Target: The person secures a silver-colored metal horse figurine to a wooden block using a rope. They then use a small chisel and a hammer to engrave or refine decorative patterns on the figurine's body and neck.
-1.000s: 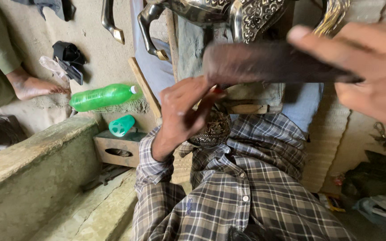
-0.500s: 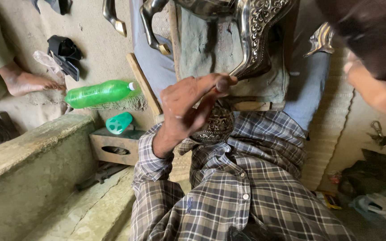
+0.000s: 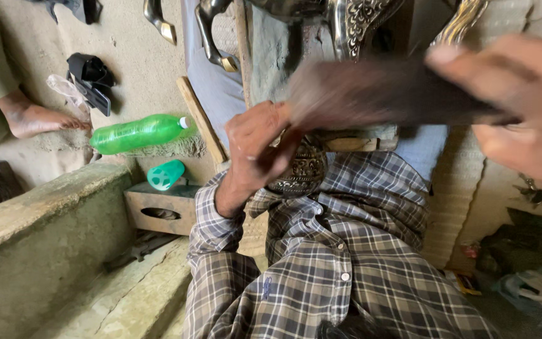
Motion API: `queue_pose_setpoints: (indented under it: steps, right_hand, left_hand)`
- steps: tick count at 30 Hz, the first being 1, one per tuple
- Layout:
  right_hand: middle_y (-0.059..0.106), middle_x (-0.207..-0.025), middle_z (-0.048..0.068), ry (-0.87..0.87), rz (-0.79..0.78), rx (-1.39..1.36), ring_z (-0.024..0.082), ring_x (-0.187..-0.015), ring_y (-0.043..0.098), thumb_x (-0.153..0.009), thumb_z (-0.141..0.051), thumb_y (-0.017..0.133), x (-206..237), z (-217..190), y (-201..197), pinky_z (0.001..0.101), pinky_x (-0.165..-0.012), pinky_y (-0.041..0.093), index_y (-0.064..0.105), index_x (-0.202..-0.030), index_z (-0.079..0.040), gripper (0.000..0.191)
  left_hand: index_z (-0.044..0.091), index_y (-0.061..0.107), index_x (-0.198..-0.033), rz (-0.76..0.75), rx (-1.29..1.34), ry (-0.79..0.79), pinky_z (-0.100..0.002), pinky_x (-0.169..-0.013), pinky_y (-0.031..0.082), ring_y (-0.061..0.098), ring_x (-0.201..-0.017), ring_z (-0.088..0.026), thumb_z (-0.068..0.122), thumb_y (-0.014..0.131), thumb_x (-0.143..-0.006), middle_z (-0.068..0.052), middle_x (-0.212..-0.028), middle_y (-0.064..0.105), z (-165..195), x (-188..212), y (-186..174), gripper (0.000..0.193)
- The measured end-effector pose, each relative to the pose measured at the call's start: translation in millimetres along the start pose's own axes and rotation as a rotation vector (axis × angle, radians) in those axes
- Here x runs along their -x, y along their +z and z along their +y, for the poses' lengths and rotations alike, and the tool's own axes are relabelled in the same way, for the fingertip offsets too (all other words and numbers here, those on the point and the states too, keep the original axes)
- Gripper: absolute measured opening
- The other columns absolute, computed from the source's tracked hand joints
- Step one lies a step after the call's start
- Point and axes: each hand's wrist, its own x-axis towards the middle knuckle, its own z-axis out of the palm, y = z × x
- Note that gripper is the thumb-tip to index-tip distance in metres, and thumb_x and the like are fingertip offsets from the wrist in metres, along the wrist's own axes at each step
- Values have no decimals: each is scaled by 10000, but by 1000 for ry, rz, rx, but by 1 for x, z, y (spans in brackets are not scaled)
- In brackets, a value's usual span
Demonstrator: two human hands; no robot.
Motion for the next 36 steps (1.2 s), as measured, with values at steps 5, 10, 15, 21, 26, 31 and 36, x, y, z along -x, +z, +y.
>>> queue_pose_setpoints:
  steps: [5,10,15,21,26,31,36]
  right_hand:
    - [656,-960,100,71,-205,209,214,-735,607,-822,-32,717,-10,-9,-17,349,-702,580,423,-1578,-174,824]
    - [615,-1042,179,61,128,-390,219,-811,664,-791,131,643,-8,-10,-9,352,-688,571,403,-1473,-51,745]
    - [618,-1024,202,65,102,-201,294,-829,643,-809,93,680,0,-3,1,393,-730,555,444,-1493,-90,747]
    - [609,-1076,225,14,56,-331,280,-885,636,-827,20,607,-4,-8,-7,359,-727,572,341,-1540,0,761]
    - [606,-1124,209,55,-110,-126,250,-957,644,-850,6,633,-11,-11,-13,350,-832,581,317,-1526,-10,746]
    - [592,-1110,165,133,-45,-171,219,-972,633,-873,39,668,5,-14,-7,333,-882,575,340,-1487,-20,698]
    - [579,-1097,121,332,317,-591,188,-987,622,-896,72,703,30,-23,24,315,-931,568,362,-1447,-29,656]
  left_hand:
    - [74,626,-1353,-7,74,-22,-307,-735,631,768,-867,-189,-11,737,-963,-63,-1038,768,7,-4,-5,414]
    - [107,631,-1377,-55,67,-82,-284,-705,591,747,-791,-143,-15,753,-959,-63,-1088,806,13,-6,-8,452]
    - [149,606,-1413,-26,155,-1,-273,-796,642,786,-902,-137,5,753,-1006,-61,-1176,791,2,-1,-1,457]
    - [47,669,-1331,-78,68,-71,-344,-726,572,725,-797,-182,-10,784,-907,-74,-1005,798,1,3,-8,443]
    - [87,649,-1348,-39,142,-18,-297,-769,608,767,-881,-172,-25,746,-946,-83,-1087,780,6,-3,-10,428]
    - [58,663,-1290,-9,315,-98,-320,-741,614,741,-859,-183,-19,751,-898,-100,-1002,751,1,-7,-9,409]
    - [117,630,-1377,128,673,-221,-304,-914,679,761,-1071,-211,42,734,-1080,-123,-1219,709,-11,-6,-20,323]
